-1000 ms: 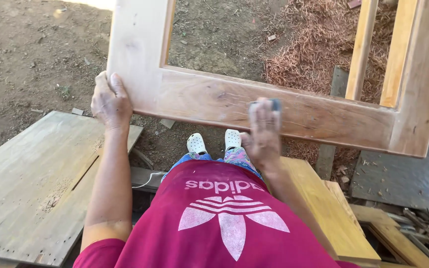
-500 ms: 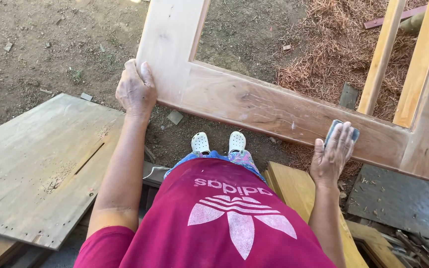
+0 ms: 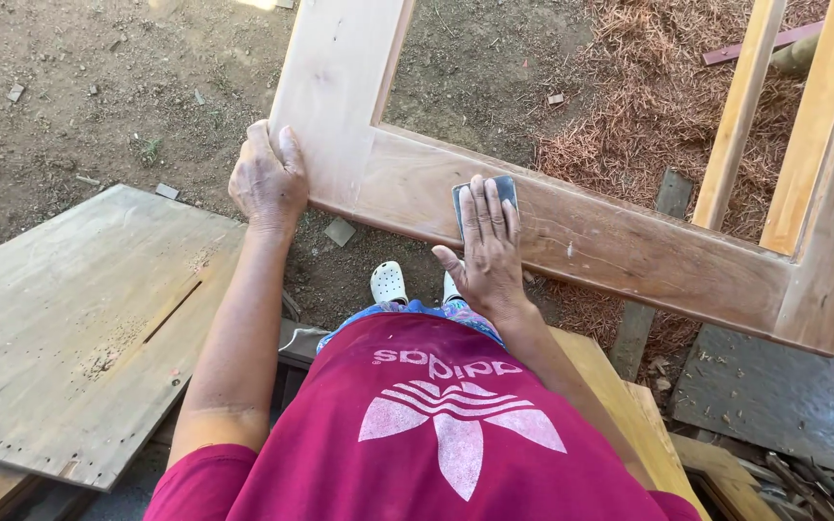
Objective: Sanding the surface of a large wooden frame with a piece of sandpaper.
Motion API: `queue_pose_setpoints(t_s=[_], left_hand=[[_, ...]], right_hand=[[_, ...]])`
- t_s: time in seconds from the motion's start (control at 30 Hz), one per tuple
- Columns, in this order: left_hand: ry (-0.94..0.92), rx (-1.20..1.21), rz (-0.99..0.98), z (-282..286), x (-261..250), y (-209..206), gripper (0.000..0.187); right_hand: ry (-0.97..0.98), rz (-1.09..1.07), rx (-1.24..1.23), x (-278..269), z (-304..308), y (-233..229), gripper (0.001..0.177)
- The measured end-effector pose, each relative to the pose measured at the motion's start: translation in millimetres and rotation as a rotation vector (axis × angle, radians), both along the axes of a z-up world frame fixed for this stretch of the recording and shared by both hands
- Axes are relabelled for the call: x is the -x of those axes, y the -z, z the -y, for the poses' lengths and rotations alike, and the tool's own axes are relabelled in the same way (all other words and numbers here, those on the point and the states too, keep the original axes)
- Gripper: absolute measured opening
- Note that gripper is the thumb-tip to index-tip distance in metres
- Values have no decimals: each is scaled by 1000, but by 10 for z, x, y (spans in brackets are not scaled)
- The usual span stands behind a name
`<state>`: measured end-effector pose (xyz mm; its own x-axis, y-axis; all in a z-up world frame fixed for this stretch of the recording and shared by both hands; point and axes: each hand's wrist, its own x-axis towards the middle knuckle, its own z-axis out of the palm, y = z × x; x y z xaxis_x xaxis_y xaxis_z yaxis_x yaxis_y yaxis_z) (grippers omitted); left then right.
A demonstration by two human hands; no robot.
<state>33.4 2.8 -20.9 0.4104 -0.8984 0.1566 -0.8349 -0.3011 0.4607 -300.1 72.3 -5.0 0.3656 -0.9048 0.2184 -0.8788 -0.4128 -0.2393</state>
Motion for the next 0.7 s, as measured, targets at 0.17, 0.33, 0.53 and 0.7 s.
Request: queue_pose_setpoints(t_s=[0.17,0.33,0.53,0.7], left_hand=[[10,-44,-11,11,-30,45,38],[-20,-23,-12,28,-11,56,39],[-64,-41,-35,36,27,11,39],[-65,-48,-74,41,34,32,40]], right_hand=[[118,-80,-165,604,41,80,77],[485,-169,-171,1443,-122,168,87],[450,-143,-143,1002,37,306,92],[27,-192,-43,-32,200,327,89]])
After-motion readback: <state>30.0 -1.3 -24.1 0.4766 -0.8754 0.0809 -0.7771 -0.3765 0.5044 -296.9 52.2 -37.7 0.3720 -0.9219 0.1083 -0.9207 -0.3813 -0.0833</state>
